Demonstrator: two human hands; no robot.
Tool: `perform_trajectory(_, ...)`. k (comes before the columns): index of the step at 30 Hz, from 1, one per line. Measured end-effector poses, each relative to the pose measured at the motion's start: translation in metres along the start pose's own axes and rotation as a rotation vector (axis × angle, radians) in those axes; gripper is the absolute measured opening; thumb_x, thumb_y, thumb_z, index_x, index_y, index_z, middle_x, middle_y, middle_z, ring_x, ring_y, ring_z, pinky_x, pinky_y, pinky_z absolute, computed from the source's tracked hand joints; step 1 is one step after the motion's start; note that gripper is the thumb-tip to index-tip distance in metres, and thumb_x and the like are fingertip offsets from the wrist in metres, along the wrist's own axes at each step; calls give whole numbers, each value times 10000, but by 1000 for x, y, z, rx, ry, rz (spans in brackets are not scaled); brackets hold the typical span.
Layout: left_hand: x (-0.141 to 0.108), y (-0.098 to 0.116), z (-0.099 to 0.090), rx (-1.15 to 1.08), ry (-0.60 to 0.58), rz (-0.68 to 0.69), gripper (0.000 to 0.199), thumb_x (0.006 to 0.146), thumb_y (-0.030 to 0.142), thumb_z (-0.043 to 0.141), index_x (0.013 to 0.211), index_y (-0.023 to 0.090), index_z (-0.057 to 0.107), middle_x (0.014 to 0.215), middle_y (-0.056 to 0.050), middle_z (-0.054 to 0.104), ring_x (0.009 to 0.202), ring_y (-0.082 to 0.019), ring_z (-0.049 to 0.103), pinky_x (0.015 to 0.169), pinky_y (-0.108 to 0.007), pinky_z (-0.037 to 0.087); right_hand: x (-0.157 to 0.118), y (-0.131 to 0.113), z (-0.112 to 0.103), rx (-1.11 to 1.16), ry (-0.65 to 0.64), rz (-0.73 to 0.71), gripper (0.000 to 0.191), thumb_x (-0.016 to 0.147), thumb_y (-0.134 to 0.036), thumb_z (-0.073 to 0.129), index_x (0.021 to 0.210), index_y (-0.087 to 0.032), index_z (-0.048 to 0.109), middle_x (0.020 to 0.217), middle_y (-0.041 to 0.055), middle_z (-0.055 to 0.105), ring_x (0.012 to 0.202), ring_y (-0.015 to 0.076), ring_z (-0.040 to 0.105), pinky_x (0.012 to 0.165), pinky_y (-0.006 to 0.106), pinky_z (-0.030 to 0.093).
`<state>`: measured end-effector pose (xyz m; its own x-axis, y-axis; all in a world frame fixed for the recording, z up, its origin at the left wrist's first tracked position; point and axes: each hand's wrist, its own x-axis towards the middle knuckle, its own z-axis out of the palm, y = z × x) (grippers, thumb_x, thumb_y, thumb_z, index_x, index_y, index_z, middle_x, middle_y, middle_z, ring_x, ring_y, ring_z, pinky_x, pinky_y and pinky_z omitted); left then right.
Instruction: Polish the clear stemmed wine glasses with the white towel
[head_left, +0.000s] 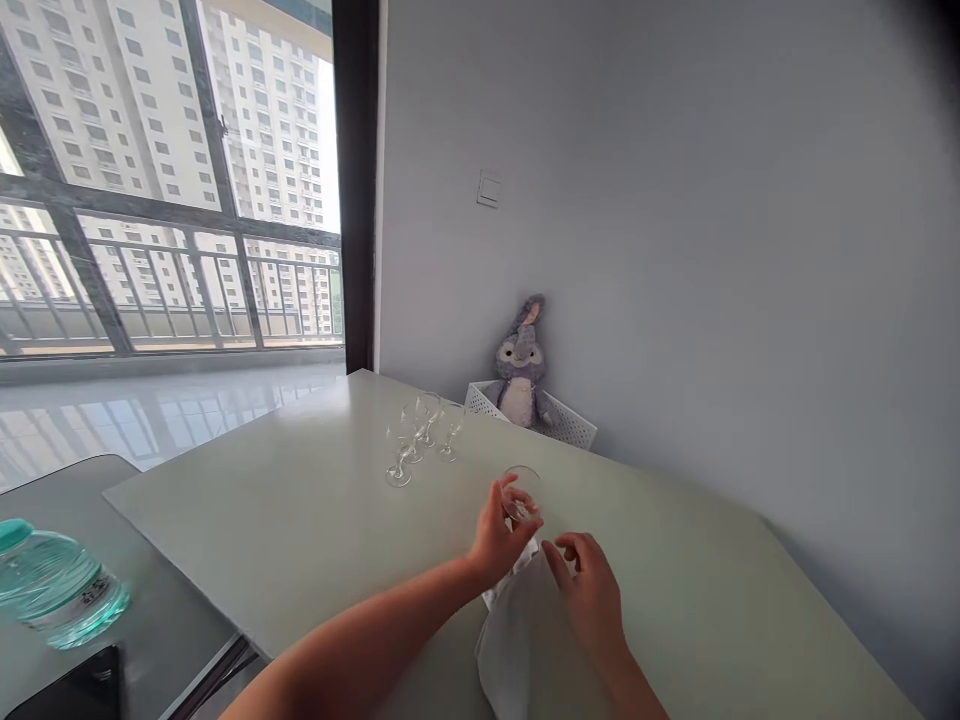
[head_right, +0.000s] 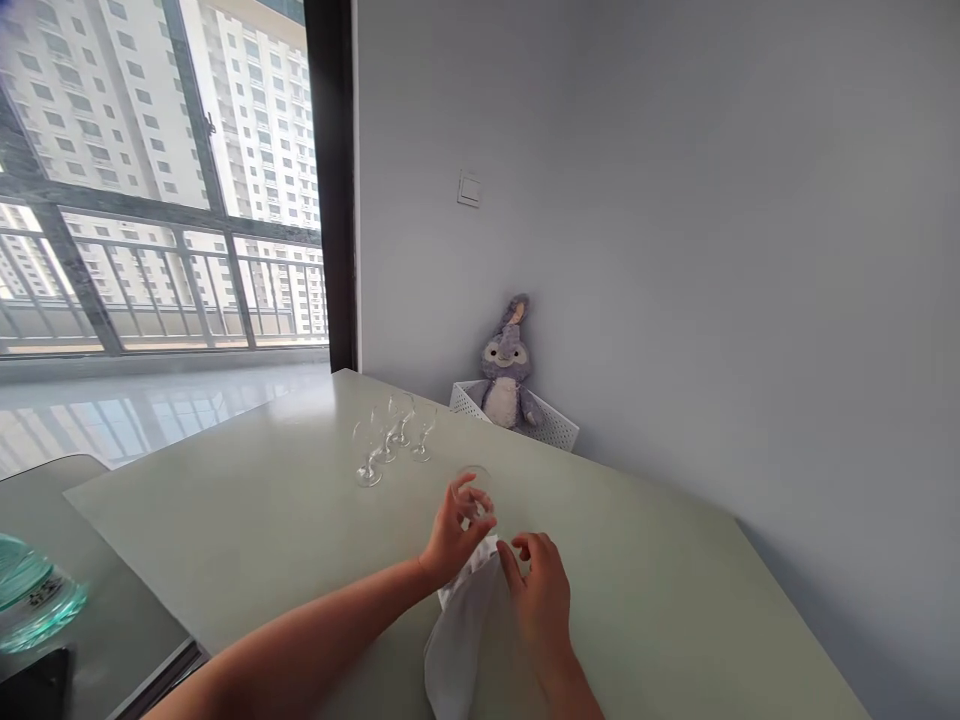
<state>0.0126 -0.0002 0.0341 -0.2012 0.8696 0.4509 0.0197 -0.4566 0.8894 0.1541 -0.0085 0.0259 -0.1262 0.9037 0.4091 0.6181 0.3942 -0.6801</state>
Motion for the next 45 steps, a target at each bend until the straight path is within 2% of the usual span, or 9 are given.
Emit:
perform_trajectory(4,-21,8,13,107,-261,72,565,680,201,631,1179,254,369,847,0,600,737,-132,555,700,-281,444,-1,1,5,172,-89,30,196,714,-332,546,841,-202,620,776,46,609,717,204,556,628,296,426)
perform_trajectory(8,-28,4,13,352,-284,137,635,661,249,657,1230,283,377,1118,-55,530,999,-204,501,881,-369,388,5,14,6,167,-4,77,200,689,-374,553,781,-225,648,851,57,651,857,245,577,755,341,429)
perform_trajectory(12,-23,-17,6,585,-409,82,632,614,302,688,1198,314,448,1225,-46,457,1123,-256,407,941,-439,323,28,55,-20,-22,138,244,323,696,-455,493,792,-188,648,945,116,651,959,288,558,825,380,399)
perform_trajectory(16,-19,-38,3,691,-508,23,453,626,303,667,1068,272,573,1172,-60,500,1099,-263,426,932,-435,318,51,106,-60,-379,95,535,354,772,-392,390,902,-180,642,940,147,651,846,296,602,703,364,425)
perform_trajectory(19,-15,-41,3,694,-508,22,377,645,277,645,1019,263,603,1135,-48,533,1067,-238,453,921,-399,337,62,132,-84,-510,65,680,368,797,-372,382,960,-169,643,961,173,640,867,317,602,662,362,424)
perform_trajectory(22,-12,-37,2,678,-500,11,308,672,240,614,980,245,620,1090,-40,566,1038,-214,478,908,-358,355,70,145,-98,-521,87,740,373,805,-318,391,1041,-138,617,1046,192,611,951,328,580,696,367,424)
perform_trajectory(31,-3,-40,0,669,-507,1,207,747,213,526,932,245,615,1056,-19,585,1008,-180,504,892,-315,361,90,168,-95,-493,179,810,325,806,-306,443,1022,-131,611,998,166,630,948,267,588,730,324,423)
perform_trajectory(38,4,-36,1,655,-448,-69,192,756,185,503,902,249,611,1033,-9,595,1003,-174,511,891,-314,367,98,163,-94,-431,190,791,252,799,-283,452,934,-151,620,966,143,631,917,249,587,705,313,416)
perform_trajectory(45,5,-44,-1,486,-220,-122,178,768,163,466,866,246,589,993,2,588,939,-151,529,837,-294,398,83,132,-97,-331,302,775,375,802,-261,375,1121,-99,489,1009,183,604,887,260,582,689,334,407)
